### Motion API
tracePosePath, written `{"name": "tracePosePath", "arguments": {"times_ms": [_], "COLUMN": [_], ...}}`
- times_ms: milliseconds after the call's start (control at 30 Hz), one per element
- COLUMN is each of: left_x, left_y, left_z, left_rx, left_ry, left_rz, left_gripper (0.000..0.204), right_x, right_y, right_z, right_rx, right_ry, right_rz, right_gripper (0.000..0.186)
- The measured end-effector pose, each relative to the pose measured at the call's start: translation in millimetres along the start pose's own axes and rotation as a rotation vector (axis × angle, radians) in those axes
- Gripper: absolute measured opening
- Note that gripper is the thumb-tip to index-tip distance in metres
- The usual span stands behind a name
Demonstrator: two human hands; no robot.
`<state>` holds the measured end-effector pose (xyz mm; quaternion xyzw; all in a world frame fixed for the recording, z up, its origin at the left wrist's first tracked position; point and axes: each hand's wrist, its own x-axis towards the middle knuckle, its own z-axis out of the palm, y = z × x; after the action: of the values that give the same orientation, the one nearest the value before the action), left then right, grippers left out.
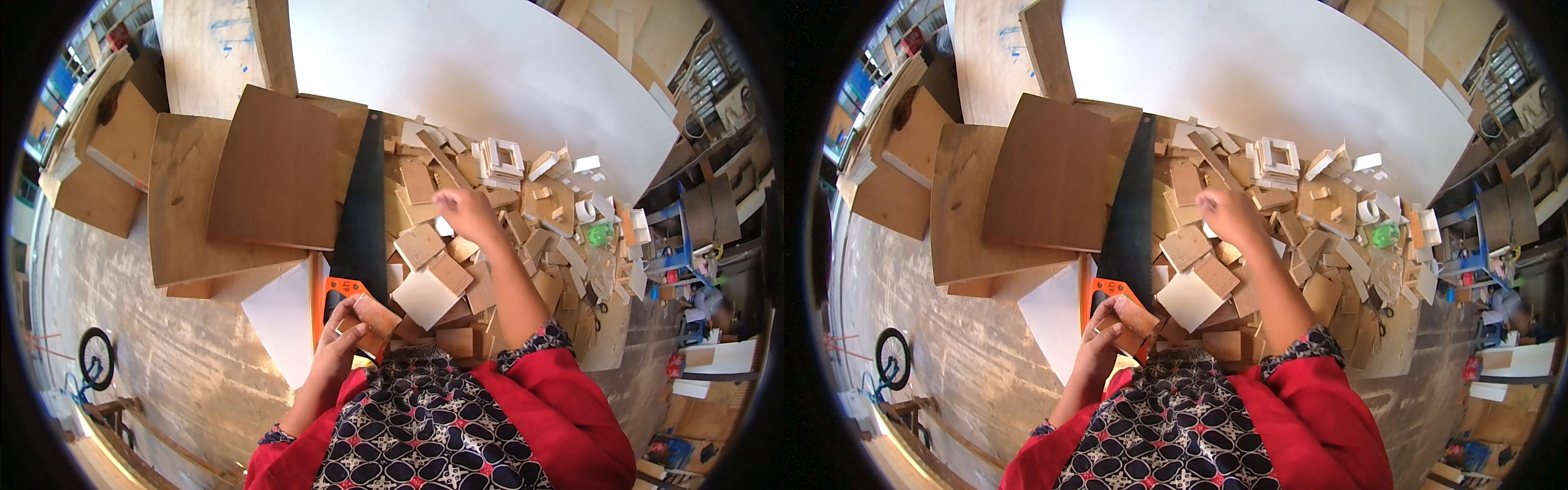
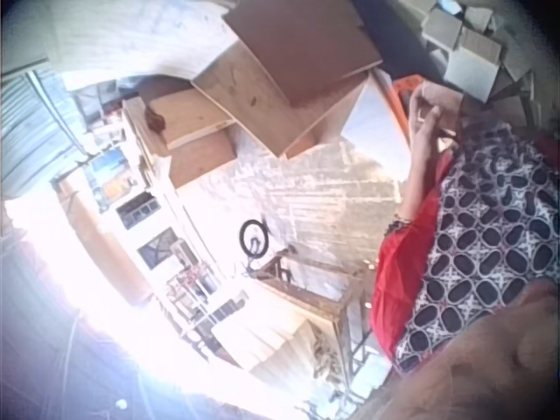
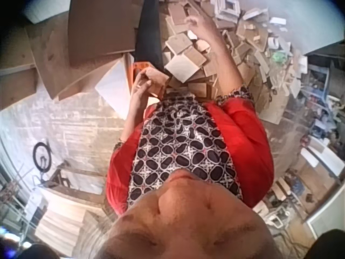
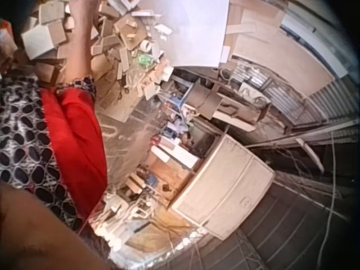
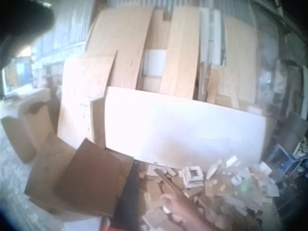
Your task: The person organizes small wooden pieces on a workbench, uses a hand saw to cut a small piece of wood, and sands the edges of several wooden components by hand.
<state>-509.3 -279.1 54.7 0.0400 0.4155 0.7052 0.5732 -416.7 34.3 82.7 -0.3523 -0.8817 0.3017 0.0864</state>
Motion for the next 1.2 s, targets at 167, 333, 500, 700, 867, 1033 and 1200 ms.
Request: {"name": "tracePosePath", "arguments": {"times_ms": [167, 333, 500, 700, 867, 1033, 1200], "left_x": [0.9, -3.5, -3.9, 0.0, 10.4, 13.2, 10.3], "left_y": [-1.6, -2.7, -2.4, -0.3, 0.7, 3.3, 2.5], "left_z": [2.4, 2.4, 2.8, 5.9, 7.9, 15.6, 21.2], "left_rx": [0.016, 0.063, 0.059, 0.018, 0.047, 0.072, 0.068], "left_ry": [0.008, 0.01, 0.012, -0.019, -0.066, -0.08, -0.051], "left_rz": [-0.003, 0.005, -0.018, -0.041, -0.073, -0.092, -0.122], "left_gripper": [0.059, 0.06, 0.06, 0.057, 0.055, 0.055, 0.056], "right_x": [48.3, 53.5, 14.6, -62.9, -107.7, -125.8, -138.2], "right_y": [-10.6, -10.3, -0.9, 4.6, -5.3, 17.2, 7.7], "right_z": [53.2, 42.7, 5.8, -14.8, -30.1, -35.9, -25.6], "right_rx": [-0.354, -0.216, -0.194, -0.14, 0.056, -0.107, -0.476], "right_ry": [0.159, 0.014, 0.042, 0.134, 0.228, 0.358, 0.479], "right_rz": [0.169, 0.223, 0.133, -0.019, -0.11, 0.033, -0.058], "right_gripper": [0.054, 0.063, 0.054, 0.051, 0.046, 0.044, 0.044]}}
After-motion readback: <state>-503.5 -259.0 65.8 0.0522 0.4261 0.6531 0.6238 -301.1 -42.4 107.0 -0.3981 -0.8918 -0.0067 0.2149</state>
